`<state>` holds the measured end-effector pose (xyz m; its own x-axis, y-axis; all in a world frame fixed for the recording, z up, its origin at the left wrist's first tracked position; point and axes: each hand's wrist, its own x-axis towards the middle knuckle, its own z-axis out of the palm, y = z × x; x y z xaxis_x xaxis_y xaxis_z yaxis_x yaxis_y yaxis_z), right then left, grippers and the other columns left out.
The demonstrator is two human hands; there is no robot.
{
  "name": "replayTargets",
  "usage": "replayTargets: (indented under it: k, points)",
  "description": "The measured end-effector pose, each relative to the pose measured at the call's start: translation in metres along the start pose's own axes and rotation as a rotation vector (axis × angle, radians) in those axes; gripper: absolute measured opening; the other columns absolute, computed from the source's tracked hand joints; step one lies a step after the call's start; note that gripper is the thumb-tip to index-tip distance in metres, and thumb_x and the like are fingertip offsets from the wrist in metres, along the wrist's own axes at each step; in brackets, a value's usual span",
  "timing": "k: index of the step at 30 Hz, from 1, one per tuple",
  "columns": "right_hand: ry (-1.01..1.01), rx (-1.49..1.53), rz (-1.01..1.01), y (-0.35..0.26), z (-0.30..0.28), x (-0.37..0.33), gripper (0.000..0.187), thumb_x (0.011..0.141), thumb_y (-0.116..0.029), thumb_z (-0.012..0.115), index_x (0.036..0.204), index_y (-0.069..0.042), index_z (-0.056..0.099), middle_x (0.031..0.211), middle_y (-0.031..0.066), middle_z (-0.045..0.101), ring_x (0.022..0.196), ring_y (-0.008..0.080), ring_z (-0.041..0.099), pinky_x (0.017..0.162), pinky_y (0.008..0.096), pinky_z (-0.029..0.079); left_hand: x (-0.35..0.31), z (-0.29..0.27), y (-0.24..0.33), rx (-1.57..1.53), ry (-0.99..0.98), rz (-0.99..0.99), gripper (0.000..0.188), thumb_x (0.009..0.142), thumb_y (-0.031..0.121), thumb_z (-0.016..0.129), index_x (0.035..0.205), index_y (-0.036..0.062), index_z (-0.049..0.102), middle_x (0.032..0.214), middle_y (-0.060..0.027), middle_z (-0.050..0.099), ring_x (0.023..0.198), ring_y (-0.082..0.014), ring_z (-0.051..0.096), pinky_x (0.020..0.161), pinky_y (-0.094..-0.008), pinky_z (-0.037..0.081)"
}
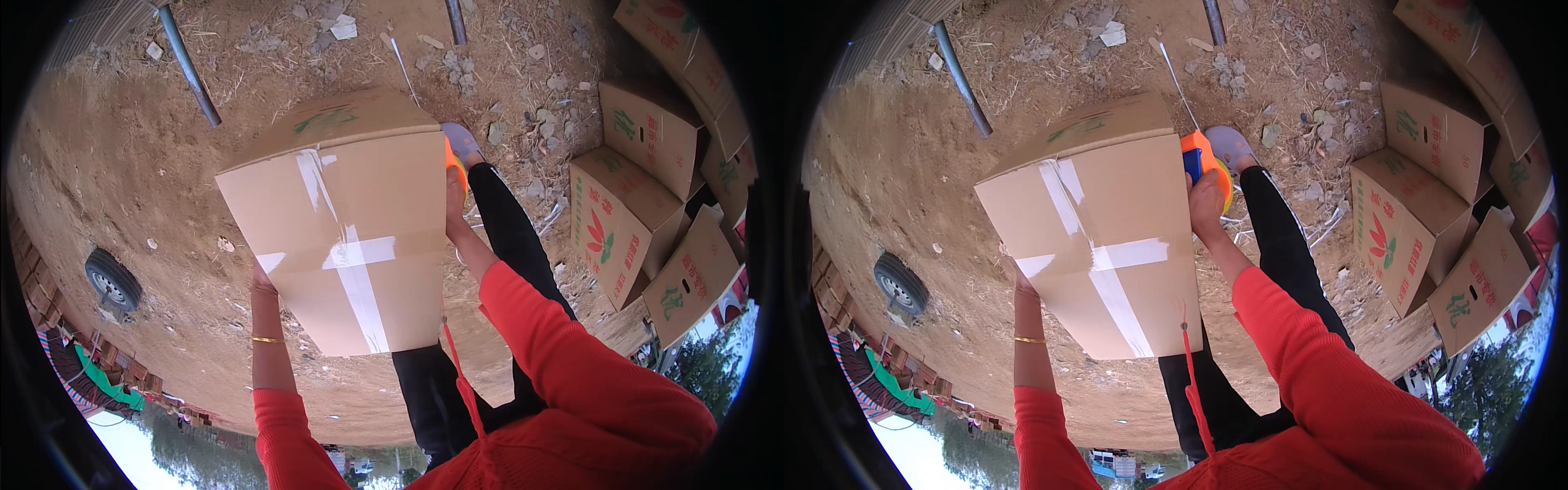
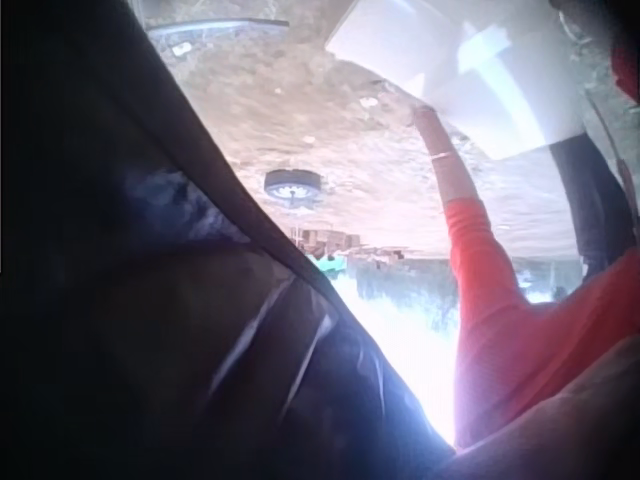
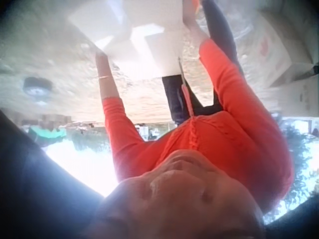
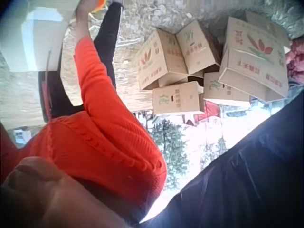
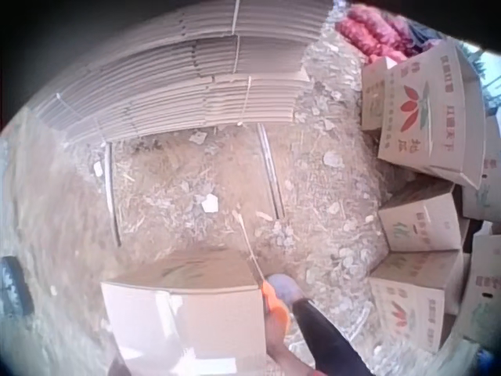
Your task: The person assembles flat cardboard sheets into boxes by folding the flaps and sealing the seams with a handheld tape dispenser. They repeat this process for multiple boxes, stacking the finished ones nearby.
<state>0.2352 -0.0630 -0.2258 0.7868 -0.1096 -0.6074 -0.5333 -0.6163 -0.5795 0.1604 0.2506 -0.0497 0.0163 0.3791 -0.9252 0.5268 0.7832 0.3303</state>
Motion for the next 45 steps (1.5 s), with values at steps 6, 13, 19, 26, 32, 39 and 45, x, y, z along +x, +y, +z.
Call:
replayTargets:
  k: [6, 13, 19, 26, 32, 39, 45]
  points:
    - [-0.077, -0.009, 0.036, 0.047, 0.019, 0.019, 0.043, 0.088, -0.033, 0.059, 0.092, 0.007, 0.043, 0.069, 0.0272, 0.059, 0.063, 0.0433, 0.059, 0.053, 0.0490, 0.046, 0.023, -0.030, -0.022, 0.030, -0.120, 0.004, 0.067, 0.092, 0.057, 0.039, 0.132, 0.0026, 0.046, 0.123, -0.0185, 0.054, 0.113, -0.0312, 0.054, 0.096, -0.0420, 0.043]
    - [-0.268, -0.295, -0.041, 0.029, -0.029, 0.056, 0.048, 0.088, -0.040, 0.060, 0.092, 0.006, 0.046, 0.074, 0.0298, 0.060, 0.072, 0.0469, 0.060, 0.058, 0.0495, 0.047, 0.079, -0.050, -0.030, 0.479, -0.119, 0.241, 0.055, 0.094, 0.046, 0.044, 0.123, 0.0001, 0.054, 0.108, -0.0215, 0.062, 0.105, -0.0330, 0.059, 0.093, -0.0440, 0.045]
    - [-0.102, -0.398, -0.156, -0.076, -0.138, 0.056, 0.053, 0.087, -0.047, 0.060, 0.091, 0.005, 0.051, 0.083, 0.0278, 0.062, 0.081, 0.0409, 0.064, 0.071, 0.0459, 0.048, 0.024, -0.024, 0.007, 0.734, 0.303, 0.853, 0.055, 0.096, 0.043, 0.044, 0.133, 0.0033, 0.047, 0.130, -0.0224, 0.051, 0.122, -0.0376, 0.047, 0.101, -0.0472, 0.037]
    - [-0.153, -0.204, -0.159, -0.159, -0.201, 0.011, 0.046, 0.090, -0.039, 0.059, 0.106, 0.004, 0.054, 0.090, 0.0124, 0.062, 0.082, 0.0185, 0.058, 0.076, 0.0346, 0.047, -0.088, 0.068, -0.083, 1.435, -0.002, 1.252, 0.068, 0.091, 0.046, 0.046, 0.148, 0.0138, 0.027, 0.154, -0.0174, 0.018, 0.142, -0.0364, 0.013, 0.113, -0.0552, 0.009]
    - [-0.387, -0.157, -0.309, -0.239, -0.212, -0.067, 0.047, 0.087, -0.028, 0.065, 0.119, 0.004, 0.051, 0.095, 0.0105, 0.062, 0.086, 0.0158, 0.059, 0.080, 0.0318, 0.048, -0.103, 0.038, -0.082, 1.306, 0.038, 1.142, 0.069, 0.089, 0.035, 0.055, 0.148, 0.0145, 0.027, 0.155, -0.0143, 0.015, 0.144, -0.0317, 0.011, 0.115, -0.0525, 0.008]
    - [-0.837, -0.396, -0.464, -0.268, -0.200, -0.148, 0.068, 0.072, -0.029, 0.077, 0.124, 0.003, 0.046, 0.103, 0.0196, 0.063, 0.089, 0.0300, 0.065, 0.082, 0.0369, 0.050, -0.163, -0.002, -0.070, 0.369, -0.090, 0.873, 0.046, 0.092, 0.029, 0.057, 0.127, 0.0005, 0.053, 0.125, -0.0160, 0.056, 0.119, -0.0277, 0.051, 0.103, -0.0408, 0.035]
    - [-1.073, -0.556, -0.635, -0.256, -0.170, -0.179, 0.069, 0.070, -0.038, 0.079, 0.116, 0.005, 0.048, 0.098, 0.0232, 0.060, 0.088, 0.0367, 0.062, 0.077, 0.0400, 0.049, -0.180, -0.025, -0.070, -0.106, -0.487, 0.554, 0.037, 0.090, 0.029, 0.064, 0.115, 0.0012, 0.061, 0.100, -0.0054, 0.064, 0.098, -0.0130, 0.058, 0.091, -0.0302, 0.044]
